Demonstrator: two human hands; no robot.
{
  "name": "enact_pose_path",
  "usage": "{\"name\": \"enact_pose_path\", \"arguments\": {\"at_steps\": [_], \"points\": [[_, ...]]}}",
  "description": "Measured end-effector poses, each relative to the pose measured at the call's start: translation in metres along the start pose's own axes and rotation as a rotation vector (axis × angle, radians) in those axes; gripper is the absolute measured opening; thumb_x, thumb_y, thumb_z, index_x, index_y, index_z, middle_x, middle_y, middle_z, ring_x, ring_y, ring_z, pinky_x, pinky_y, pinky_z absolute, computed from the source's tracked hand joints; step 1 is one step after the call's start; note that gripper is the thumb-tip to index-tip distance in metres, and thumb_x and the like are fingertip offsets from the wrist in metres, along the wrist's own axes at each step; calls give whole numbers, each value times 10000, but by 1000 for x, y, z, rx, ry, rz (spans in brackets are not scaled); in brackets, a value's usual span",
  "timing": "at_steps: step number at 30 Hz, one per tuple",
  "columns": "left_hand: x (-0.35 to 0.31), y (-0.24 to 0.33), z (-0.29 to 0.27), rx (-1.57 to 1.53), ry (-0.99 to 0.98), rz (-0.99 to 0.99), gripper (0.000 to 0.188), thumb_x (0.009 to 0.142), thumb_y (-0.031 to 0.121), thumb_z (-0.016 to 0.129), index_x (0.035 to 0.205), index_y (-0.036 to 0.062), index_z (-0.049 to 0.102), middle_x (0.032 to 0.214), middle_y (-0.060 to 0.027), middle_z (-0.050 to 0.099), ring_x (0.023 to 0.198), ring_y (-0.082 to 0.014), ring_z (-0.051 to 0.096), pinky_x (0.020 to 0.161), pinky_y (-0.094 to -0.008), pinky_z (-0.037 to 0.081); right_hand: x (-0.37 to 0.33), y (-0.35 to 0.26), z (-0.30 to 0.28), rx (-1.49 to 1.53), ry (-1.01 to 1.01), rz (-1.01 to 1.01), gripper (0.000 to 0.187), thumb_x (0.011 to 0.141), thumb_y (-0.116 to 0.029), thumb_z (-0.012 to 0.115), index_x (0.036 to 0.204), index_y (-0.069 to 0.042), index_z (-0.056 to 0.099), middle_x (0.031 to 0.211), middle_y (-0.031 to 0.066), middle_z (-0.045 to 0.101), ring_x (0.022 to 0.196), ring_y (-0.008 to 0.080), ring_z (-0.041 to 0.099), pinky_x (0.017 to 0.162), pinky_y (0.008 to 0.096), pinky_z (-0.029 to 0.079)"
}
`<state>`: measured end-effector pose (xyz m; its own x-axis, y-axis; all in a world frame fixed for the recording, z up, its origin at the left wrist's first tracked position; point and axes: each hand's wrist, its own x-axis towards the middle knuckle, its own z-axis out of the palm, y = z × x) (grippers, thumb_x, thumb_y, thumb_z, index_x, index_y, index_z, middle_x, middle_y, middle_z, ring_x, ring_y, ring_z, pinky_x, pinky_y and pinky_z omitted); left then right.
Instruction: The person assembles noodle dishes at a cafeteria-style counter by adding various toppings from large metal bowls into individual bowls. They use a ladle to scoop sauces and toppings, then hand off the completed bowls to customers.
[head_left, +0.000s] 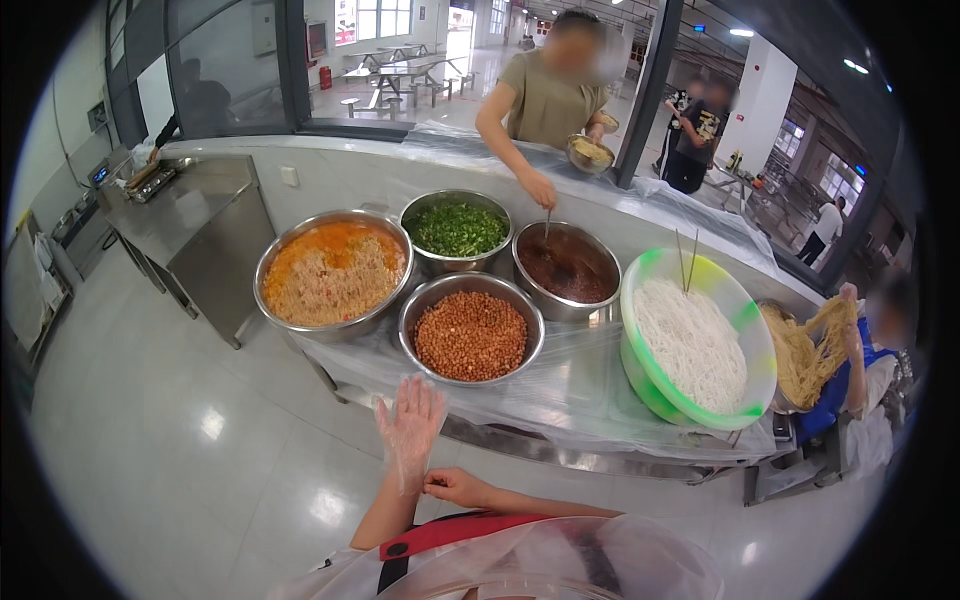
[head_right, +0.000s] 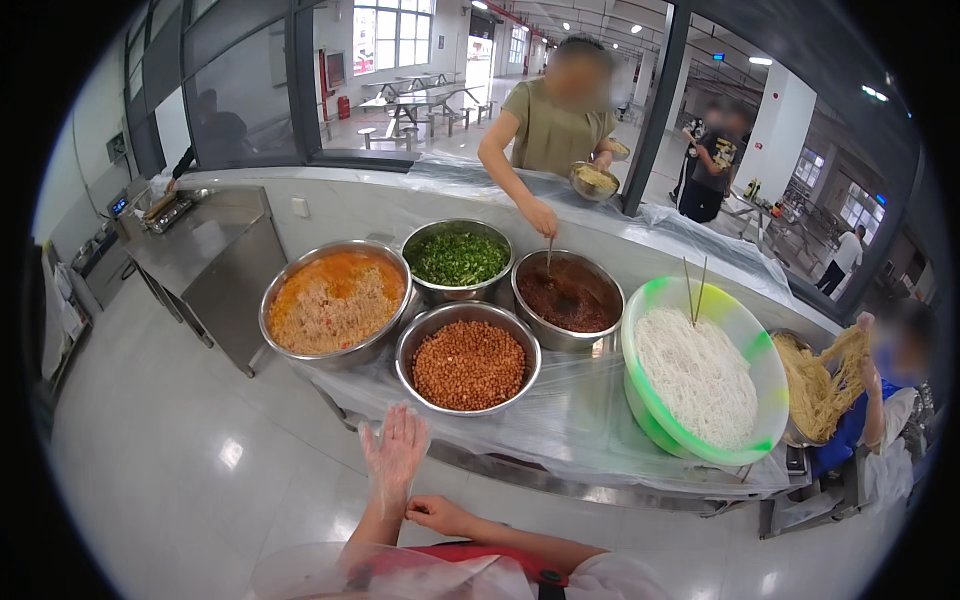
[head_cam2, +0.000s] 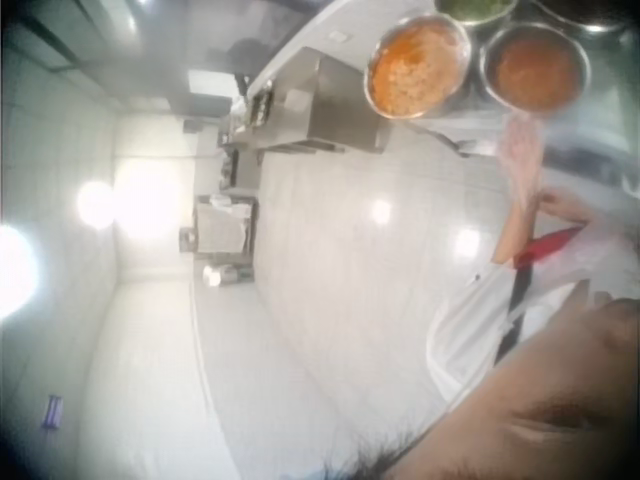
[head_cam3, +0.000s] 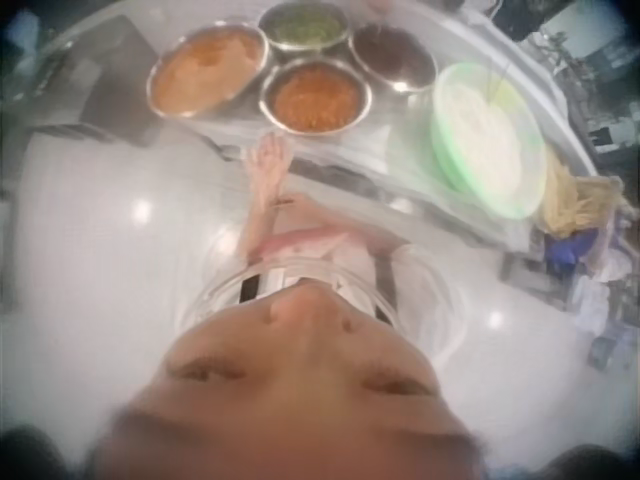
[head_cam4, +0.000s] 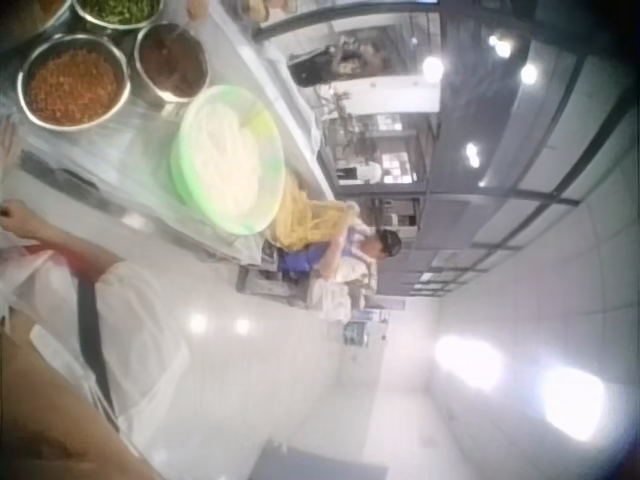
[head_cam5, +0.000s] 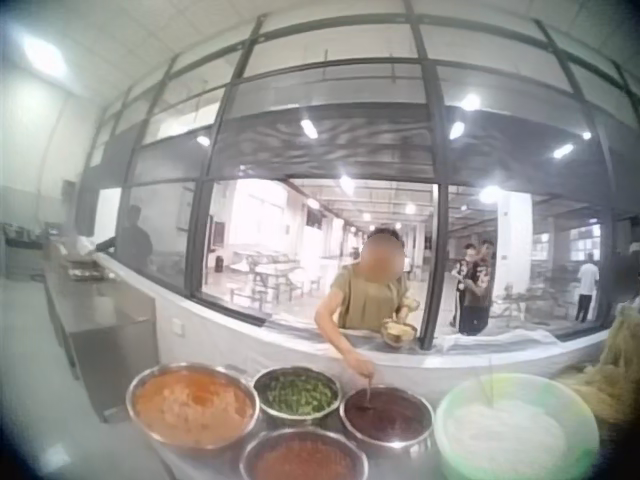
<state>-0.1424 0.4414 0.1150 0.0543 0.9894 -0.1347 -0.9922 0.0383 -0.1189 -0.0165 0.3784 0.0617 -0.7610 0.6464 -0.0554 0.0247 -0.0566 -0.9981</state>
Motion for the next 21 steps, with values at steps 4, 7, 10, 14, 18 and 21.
{"name": "enact_pose_path", "arguments": {"at_steps": [4,7,10,14,18,21], "points": [[15,-7,-1,14,-37,1,615,833,470,561,1267,51,445,1326,-106,459,1199,-231,446,1058,-438,289,1,-5,-24,121,-94,135,165,899,-189,546,922,-29,576,778,-5,550,699,67,470,617,219,397],[26,-18,9,-22,-92,-11,644,822,491,561,1276,53,432,1349,-109,434,1208,-228,442,1023,-415,347,-1,-4,-45,152,-21,114,213,896,-202,552,1027,-36,575,860,8,571,724,78,487,628,226,412],[36,-35,19,-106,-124,-88,684,807,510,568,1297,61,405,1376,-112,399,1197,-228,445,971,-386,399,-1,1,-80,263,127,15,325,897,-203,548,1181,-49,512,986,20,570,749,79,497,635,220,418],[37,-65,26,140,-292,-241,738,796,540,560,1354,102,359,1405,-78,370,1106,-189,499,884,-347,449,-2,-26,-119,522,282,-182,454,913,-158,507,1332,-50,369,1227,58,491,968,106,492,760,234,408],[41,-106,36,9,-249,-290,746,809,563,522,1399,162,304,1437,-37,325,1071,-205,494,849,-376,451,-8,-21,-147,666,260,-226,473,915,-129,502,1348,-26,342,1262,53,457,1108,123,448,865,256,387],[43,-127,47,46,-261,-212,758,815,572,505,1415,170,272,1463,-45,271,1135,-220,447,902,-382,406,-19,-27,-155,597,180,-225,469,913,-137,502,1343,-40,343,1260,49,460,1128,141,446,936,305,371]]}}
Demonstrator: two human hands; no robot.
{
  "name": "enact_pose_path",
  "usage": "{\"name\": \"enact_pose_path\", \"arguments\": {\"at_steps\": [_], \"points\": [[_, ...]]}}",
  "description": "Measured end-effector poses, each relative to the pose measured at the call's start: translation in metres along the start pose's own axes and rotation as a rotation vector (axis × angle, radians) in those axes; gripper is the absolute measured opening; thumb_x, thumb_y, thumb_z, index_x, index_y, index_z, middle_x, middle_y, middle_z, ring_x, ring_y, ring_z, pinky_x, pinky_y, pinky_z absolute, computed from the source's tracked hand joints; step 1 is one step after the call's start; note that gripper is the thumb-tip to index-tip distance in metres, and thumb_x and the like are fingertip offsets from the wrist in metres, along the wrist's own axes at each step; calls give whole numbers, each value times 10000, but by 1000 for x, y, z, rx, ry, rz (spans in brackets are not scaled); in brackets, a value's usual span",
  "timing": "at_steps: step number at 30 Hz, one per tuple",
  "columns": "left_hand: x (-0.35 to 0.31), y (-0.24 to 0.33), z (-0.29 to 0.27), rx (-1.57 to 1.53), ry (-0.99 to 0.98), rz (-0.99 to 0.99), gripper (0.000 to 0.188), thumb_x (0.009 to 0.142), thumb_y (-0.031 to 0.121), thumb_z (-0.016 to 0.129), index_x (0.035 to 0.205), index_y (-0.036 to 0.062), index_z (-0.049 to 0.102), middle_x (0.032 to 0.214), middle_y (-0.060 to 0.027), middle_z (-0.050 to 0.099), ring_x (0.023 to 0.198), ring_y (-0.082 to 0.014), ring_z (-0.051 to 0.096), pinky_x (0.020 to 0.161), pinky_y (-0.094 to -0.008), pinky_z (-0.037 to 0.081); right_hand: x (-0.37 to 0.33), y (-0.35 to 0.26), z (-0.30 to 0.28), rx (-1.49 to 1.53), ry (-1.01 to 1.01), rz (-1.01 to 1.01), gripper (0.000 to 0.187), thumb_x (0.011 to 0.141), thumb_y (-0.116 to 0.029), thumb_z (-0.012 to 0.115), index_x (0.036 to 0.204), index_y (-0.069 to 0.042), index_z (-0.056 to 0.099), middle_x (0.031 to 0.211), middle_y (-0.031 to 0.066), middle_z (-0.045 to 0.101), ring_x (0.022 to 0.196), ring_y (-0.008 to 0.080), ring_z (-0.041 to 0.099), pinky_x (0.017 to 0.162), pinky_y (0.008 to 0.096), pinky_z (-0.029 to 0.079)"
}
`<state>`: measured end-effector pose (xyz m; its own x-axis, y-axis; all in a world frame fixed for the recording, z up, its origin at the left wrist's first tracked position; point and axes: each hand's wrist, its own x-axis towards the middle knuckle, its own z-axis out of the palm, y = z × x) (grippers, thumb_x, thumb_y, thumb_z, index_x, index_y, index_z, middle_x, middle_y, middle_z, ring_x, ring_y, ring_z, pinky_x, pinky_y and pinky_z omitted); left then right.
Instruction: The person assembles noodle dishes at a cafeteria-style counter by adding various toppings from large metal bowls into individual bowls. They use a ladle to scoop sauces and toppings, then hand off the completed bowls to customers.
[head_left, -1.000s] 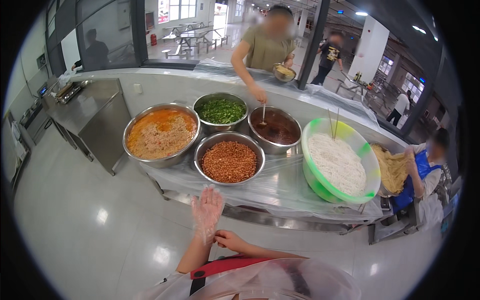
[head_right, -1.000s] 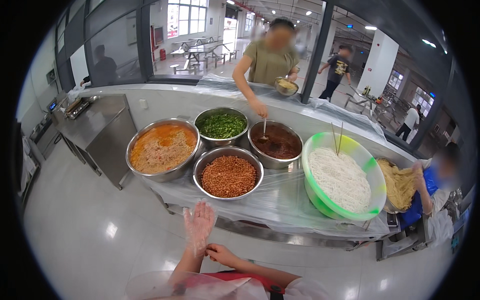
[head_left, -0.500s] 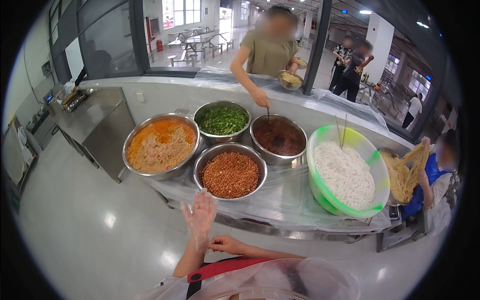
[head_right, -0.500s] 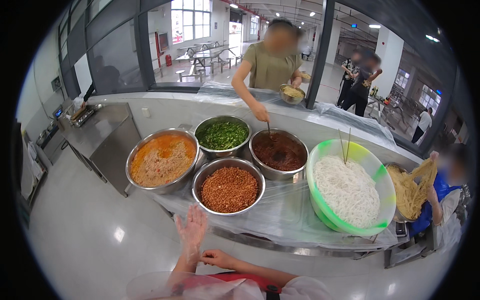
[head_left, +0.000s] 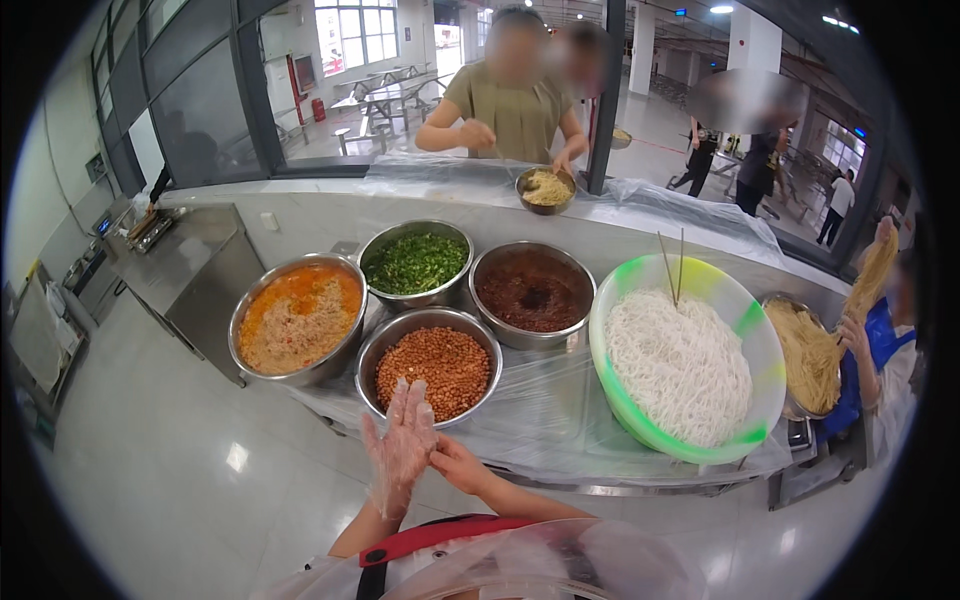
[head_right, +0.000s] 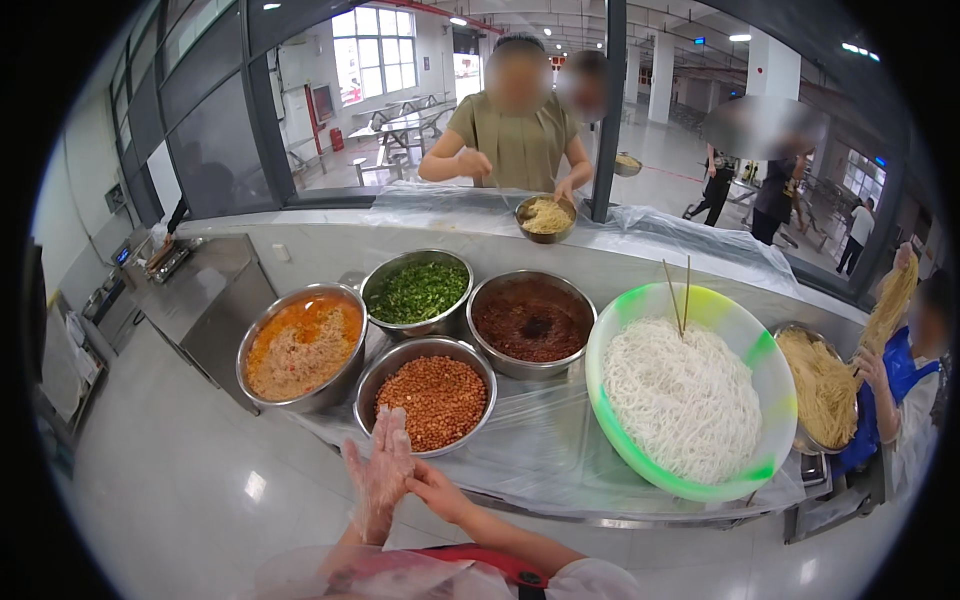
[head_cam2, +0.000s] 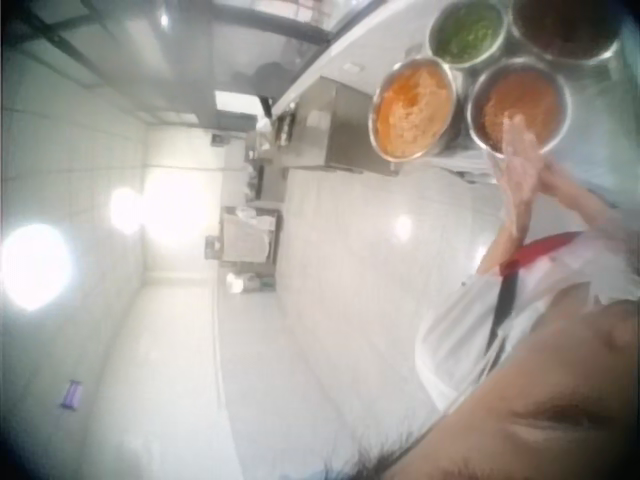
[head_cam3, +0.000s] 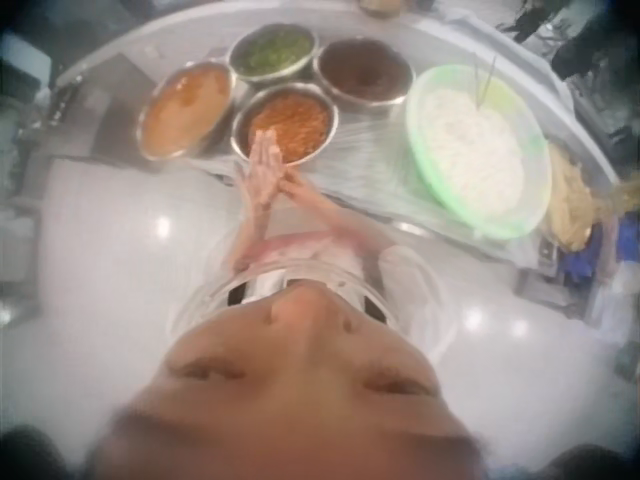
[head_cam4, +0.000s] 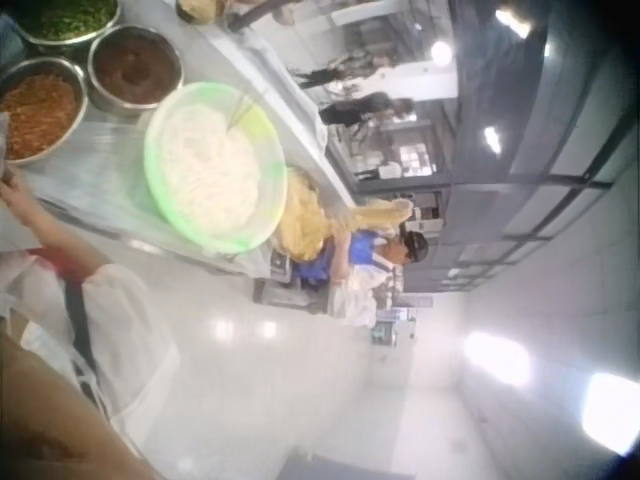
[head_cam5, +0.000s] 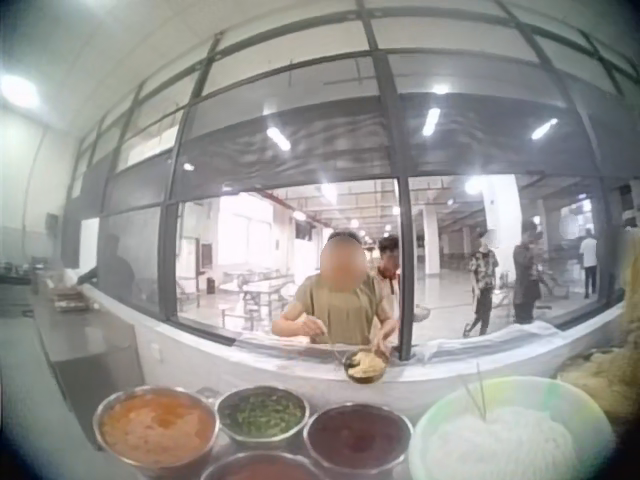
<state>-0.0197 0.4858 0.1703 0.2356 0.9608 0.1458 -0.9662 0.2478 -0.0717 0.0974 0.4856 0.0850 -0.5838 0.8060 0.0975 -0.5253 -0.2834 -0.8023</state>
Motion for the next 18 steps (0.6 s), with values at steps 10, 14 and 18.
{"name": "enact_pose_path", "arguments": {"at_steps": [10,14,18], "points": [[24,-17,5,117,32,56,664,870,519,441,1405,152,299,1440,-76,321,1188,-225,450,1014,-414,316,-25,-26,-10,-121,-306,197,448,901,-143,527,1312,-33,388,1253,65,480,1093,158,491,927,304,388],[26,6,-27,86,5,54,607,887,476,432,1362,103,376,1394,-93,393,1203,-252,459,1037,-414,310,-33,-18,-36,-168,-254,264,385,904,-138,516,1265,-19,448,1212,87,528,1027,164,539,876,298,421],[21,40,-42,150,29,103,573,895,458,435,1320,74,433,1324,-102,479,1170,-243,503,1043,-403,305,-51,-16,-63,-283,37,363,295,909,-106,496,1185,-1,510,1083,96,608,886,140,586,780,262,455]]}}
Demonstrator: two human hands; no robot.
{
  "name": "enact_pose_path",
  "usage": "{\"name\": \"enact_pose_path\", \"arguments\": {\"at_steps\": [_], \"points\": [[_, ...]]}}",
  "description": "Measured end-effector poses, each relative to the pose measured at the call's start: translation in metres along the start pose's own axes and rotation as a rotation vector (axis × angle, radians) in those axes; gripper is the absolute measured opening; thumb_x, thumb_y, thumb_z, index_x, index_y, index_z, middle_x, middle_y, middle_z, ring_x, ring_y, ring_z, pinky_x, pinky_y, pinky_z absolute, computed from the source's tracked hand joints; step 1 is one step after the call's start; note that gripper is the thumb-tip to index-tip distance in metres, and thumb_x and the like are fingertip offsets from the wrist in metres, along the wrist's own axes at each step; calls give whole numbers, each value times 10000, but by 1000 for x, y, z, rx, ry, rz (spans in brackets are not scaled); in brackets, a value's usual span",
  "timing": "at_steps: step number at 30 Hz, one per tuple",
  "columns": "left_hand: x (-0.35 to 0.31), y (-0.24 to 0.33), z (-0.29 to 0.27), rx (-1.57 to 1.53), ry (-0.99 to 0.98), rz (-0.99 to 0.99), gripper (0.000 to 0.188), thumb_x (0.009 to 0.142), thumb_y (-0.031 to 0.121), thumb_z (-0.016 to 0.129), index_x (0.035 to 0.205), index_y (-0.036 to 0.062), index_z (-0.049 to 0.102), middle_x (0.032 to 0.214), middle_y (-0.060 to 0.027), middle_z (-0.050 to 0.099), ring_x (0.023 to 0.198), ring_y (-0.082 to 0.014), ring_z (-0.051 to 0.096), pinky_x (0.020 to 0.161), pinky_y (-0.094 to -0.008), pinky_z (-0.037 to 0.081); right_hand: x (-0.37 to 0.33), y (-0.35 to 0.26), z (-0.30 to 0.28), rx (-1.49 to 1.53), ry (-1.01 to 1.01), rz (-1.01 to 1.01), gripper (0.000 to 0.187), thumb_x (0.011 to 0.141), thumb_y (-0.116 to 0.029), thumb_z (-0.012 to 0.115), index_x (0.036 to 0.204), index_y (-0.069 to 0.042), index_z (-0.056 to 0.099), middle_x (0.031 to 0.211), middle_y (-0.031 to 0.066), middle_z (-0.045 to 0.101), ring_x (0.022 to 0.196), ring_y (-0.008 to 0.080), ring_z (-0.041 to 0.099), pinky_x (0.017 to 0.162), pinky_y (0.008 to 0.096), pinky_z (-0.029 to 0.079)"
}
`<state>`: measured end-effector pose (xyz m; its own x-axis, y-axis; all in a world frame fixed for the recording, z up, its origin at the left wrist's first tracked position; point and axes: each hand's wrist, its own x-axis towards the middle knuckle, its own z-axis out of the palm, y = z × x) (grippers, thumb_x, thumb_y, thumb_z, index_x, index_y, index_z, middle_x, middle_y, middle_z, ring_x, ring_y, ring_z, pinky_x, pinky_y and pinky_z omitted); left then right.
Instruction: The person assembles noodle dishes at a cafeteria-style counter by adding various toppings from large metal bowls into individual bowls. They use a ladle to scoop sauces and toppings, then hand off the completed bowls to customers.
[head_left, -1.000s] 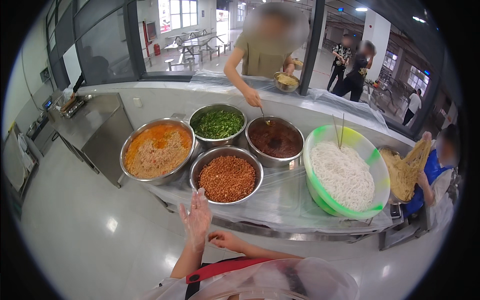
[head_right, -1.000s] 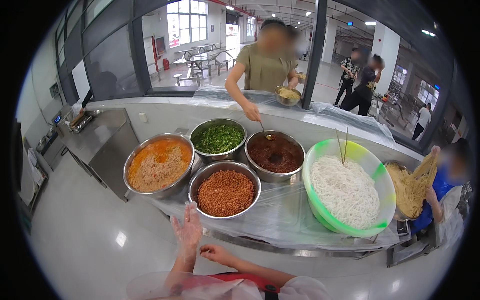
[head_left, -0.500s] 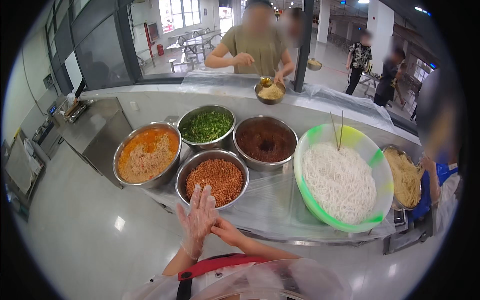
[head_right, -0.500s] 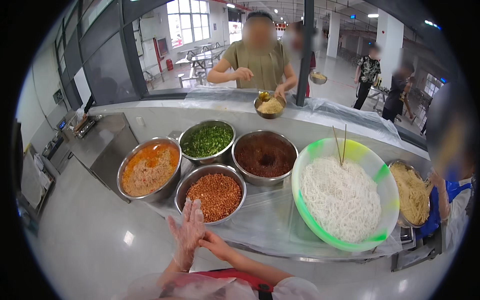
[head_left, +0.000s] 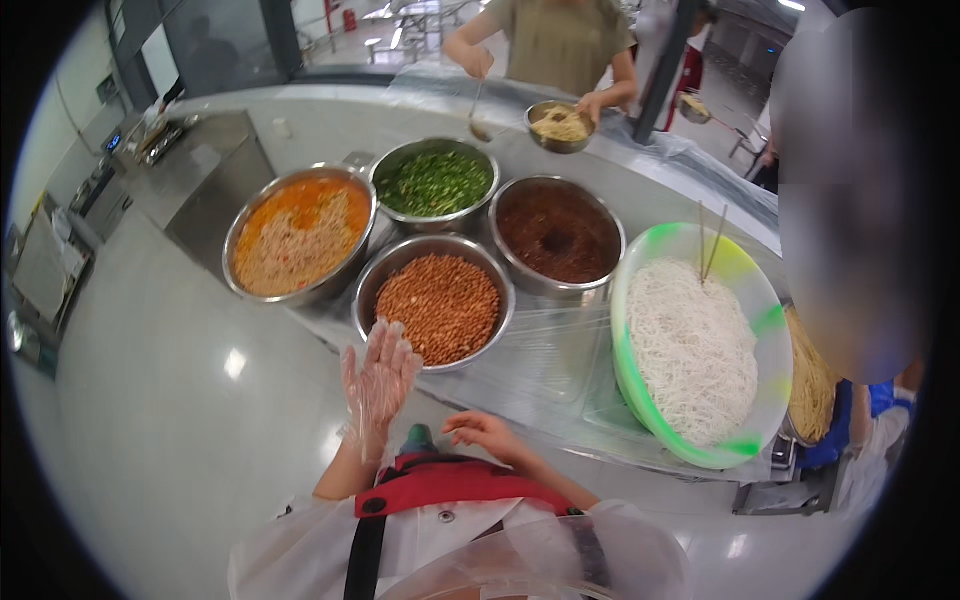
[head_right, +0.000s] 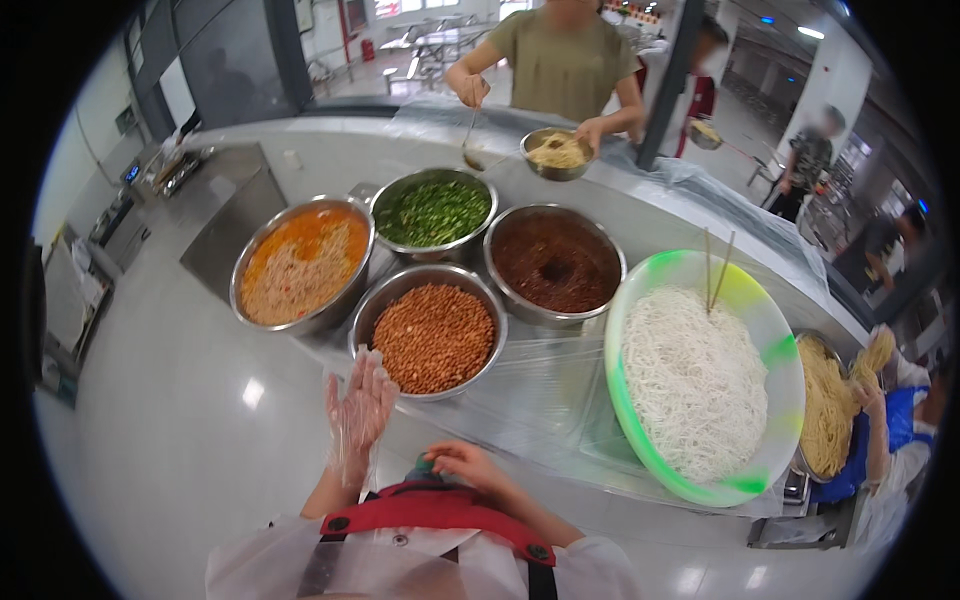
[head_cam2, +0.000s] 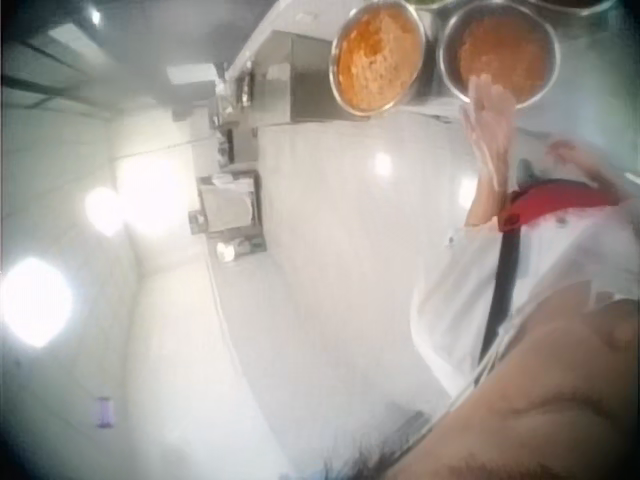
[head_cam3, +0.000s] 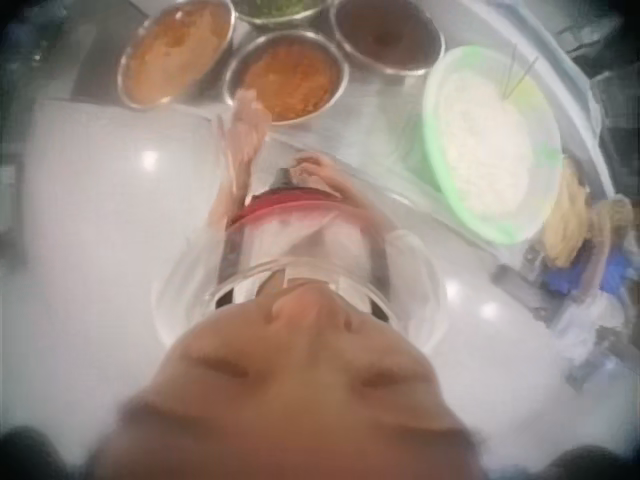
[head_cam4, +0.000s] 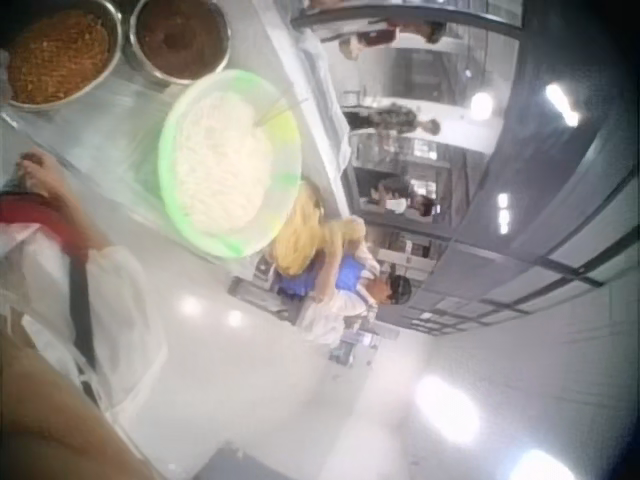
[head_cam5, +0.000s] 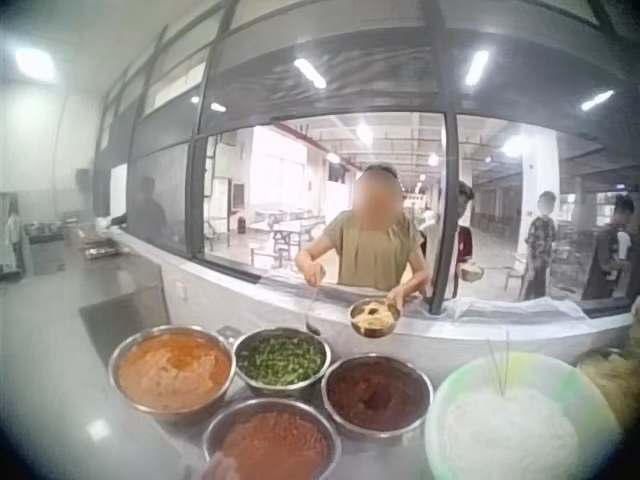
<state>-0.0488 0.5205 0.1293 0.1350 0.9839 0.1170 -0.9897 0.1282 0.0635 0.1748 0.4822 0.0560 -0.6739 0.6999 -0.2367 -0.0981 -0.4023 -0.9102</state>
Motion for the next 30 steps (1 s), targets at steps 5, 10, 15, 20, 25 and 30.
{"name": "enact_pose_path", "arguments": {"at_steps": [5,10,15,20,25,30], "points": [[1,40,-23,-23,53,87,536,892,430,462,1260,42,484,1246,-146,537,1115,-271,541,1008,-426,353,-10,34,-21,199,278,76,232,919,-106,487,1120,-1,536,1024,105,615,794,111,566,696,224,449],[15,71,-24,-89,125,126,485,893,393,475,1214,33,525,1219,-143,558,1054,-290,574,981,-457,379,13,20,-16,266,368,73,229,912,-150,519,1102,-24,544,983,69,621,744,78,523,664,194,430],[33,103,-32,-91,89,142,464,883,373,501,1198,35,535,1185,-144,578,1040,-263,571,948,-414,407,52,15,-7,238,374,109,217,906,-153,534,1085,-30,546,958,57,623,727,79,529,649,187,430],[45,134,-44,-71,102,148,442,877,351,517,1186,36,545,1162,-137,593,1036,-252,572,930,-387,421,81,9,1,253,377,116,204,905,-143,537,1075,-30,546,951,50,621,727,82,539,647,191,435],[58,153,-52,-106,101,128,449,899,380,454,1175,43,560,1166,-146,589,1017,-279,589,953,-448,406,99,-5,11,250,433,111,183,917,-94,491,1058,6,550,924,87,614,733,107,532,666,217,436],[66,158,-47,-108,137,83,430,900,379,467,1138,40,581,1107,-145,618,983,-277,607,916,-438,442,102,0,11,242,412,98,205,908,-142,532,1077,-28,545,952,49,618,734,79,533,663,192,431]]}}
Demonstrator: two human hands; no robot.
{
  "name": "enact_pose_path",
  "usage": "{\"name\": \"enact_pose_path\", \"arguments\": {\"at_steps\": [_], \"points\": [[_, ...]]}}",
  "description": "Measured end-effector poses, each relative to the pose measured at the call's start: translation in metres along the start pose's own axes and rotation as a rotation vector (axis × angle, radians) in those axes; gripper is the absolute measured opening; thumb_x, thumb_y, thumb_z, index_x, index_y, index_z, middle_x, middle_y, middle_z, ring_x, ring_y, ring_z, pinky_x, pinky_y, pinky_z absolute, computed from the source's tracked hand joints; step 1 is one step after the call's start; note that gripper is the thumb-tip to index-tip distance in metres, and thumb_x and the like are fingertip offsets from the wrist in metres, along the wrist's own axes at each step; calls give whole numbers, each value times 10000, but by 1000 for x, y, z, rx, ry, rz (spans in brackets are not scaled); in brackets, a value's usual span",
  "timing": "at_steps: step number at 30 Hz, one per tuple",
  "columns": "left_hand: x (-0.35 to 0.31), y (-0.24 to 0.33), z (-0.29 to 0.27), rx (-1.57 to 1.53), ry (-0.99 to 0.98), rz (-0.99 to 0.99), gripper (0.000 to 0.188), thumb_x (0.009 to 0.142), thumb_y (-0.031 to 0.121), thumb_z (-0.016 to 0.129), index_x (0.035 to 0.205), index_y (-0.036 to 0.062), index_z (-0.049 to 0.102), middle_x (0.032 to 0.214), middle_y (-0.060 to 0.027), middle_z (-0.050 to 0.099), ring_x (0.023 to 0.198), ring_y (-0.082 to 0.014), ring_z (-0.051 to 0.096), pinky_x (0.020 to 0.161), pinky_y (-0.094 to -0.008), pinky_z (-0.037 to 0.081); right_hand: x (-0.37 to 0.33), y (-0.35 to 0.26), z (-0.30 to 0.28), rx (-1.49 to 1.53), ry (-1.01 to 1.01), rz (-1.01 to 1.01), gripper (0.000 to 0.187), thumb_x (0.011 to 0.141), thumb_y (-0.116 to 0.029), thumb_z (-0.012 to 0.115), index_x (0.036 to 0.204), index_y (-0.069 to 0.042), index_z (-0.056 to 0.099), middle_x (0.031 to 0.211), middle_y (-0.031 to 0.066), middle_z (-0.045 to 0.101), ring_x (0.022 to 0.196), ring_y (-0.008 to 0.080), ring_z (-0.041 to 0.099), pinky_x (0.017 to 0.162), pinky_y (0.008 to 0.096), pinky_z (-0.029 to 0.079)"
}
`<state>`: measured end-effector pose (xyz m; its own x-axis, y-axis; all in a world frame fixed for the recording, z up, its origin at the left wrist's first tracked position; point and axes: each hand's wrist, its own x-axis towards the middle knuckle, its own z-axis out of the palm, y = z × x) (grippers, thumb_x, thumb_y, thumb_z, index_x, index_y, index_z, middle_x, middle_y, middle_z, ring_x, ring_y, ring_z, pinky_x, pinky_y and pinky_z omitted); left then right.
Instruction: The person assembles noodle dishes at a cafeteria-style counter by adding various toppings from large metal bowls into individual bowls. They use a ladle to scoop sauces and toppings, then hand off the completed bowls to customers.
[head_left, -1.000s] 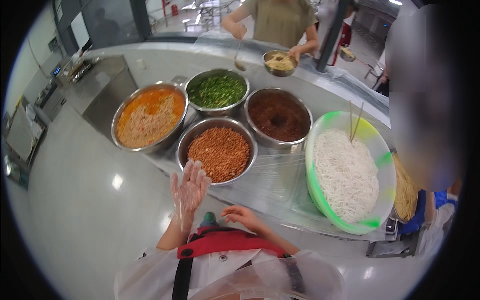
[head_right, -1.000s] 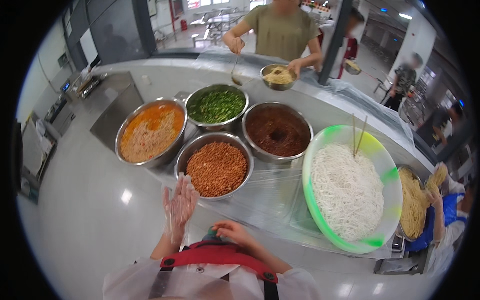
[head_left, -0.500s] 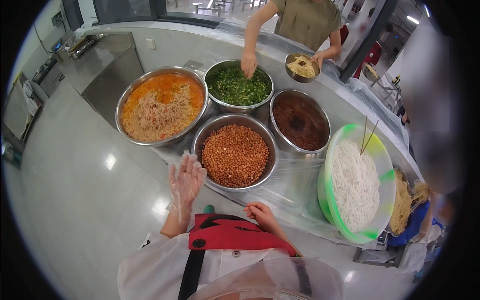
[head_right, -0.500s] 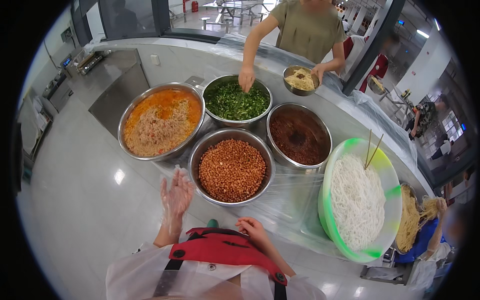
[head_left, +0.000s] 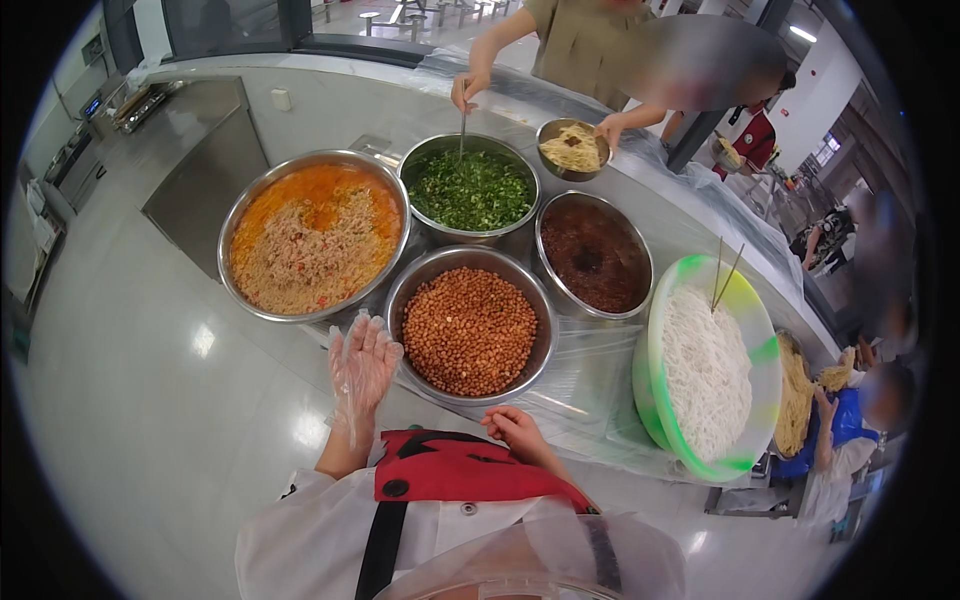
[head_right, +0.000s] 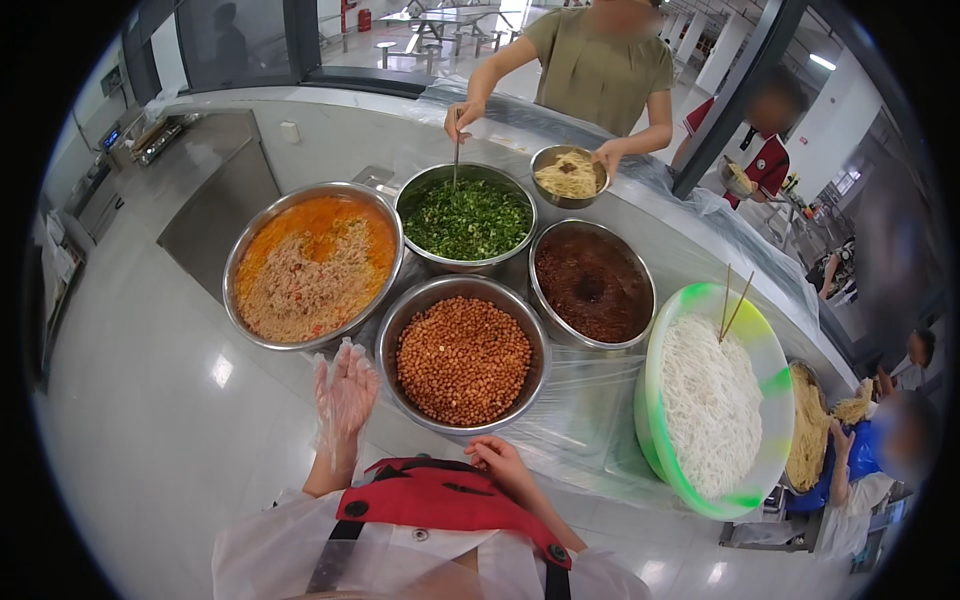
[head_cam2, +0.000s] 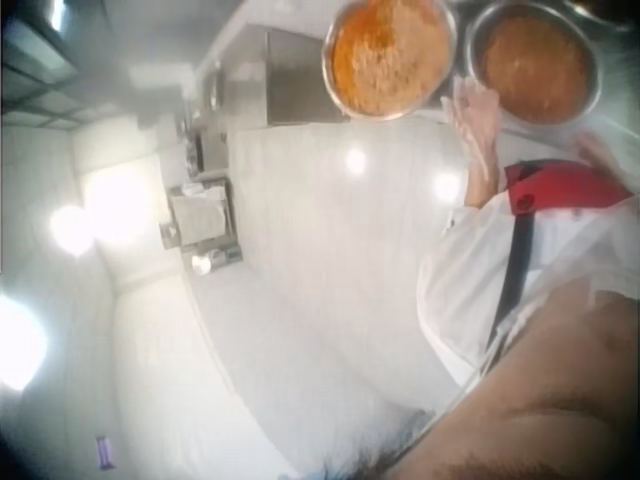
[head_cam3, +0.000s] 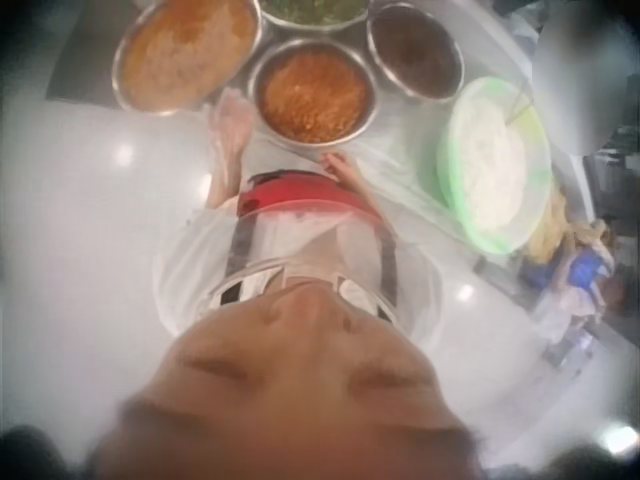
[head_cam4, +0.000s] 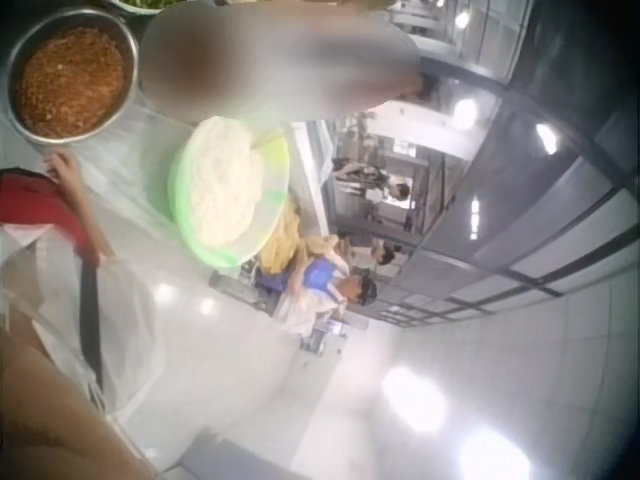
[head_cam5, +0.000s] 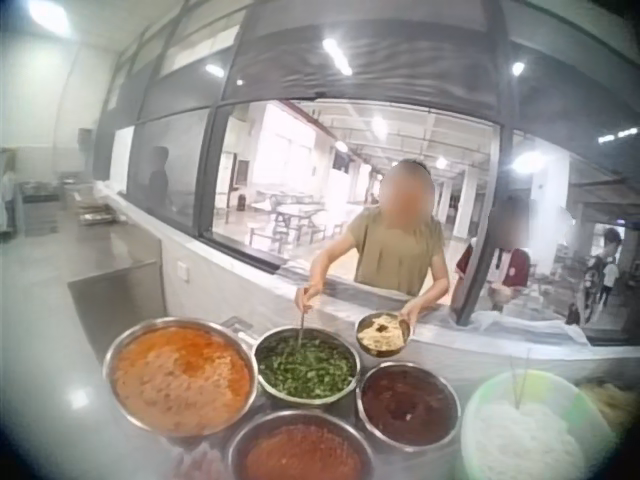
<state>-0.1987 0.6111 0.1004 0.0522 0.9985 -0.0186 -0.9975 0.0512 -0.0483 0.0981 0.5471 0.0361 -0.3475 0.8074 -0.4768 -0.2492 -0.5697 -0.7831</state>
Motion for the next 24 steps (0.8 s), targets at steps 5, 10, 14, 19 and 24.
{"name": "enact_pose_path", "arguments": {"at_steps": [5,10,14,19,24], "points": [[2,-2,1,8,7,-28,424,901,384,476,1113,36,594,1077,-142,631,975,-275,611,894,-423,461,-6,2,0,-25,9,-20,228,910,-152,528,1098,-22,539,959,52,618,745,79,531,668,198,433],[-4,-10,4,27,22,-40,430,901,397,479,1092,33,606,1064,-145,635,943,-272,615,878,-413,462,-15,6,-1,-47,22,-24,244,914,-153,522,1115,-16,529,960,57,617,751,84,534,677,205,437],[-9,-14,3,15,46,-42,425,899,397,487,1065,29,619,1045,-146,641,919,-265,613,861,-400,454,-23,8,-2,-34,14,-28,226,914,-130,513,1102,-6,535,962,68,614,763,96,536,696,214,443],[-18,-16,-10,52,94,22,401,889,377,503,1061,36,622,1035,-137,644,905,-256,610,847,-393,453,-30,11,-3,-50,18,-7,233,912,-162,529,1092,-15,534,961,55,616,762,90,534,688,212,441],[-26,-18,-16,39,150,47,386,871,362,523,1068,43,617,1040,-119,641,911,-249,608,848,-405,458,-33,14,-8,-77,1,-8,240,908,-172,540,1090,-16,538,973,57,618,770,91,537,684,212,442]]}}
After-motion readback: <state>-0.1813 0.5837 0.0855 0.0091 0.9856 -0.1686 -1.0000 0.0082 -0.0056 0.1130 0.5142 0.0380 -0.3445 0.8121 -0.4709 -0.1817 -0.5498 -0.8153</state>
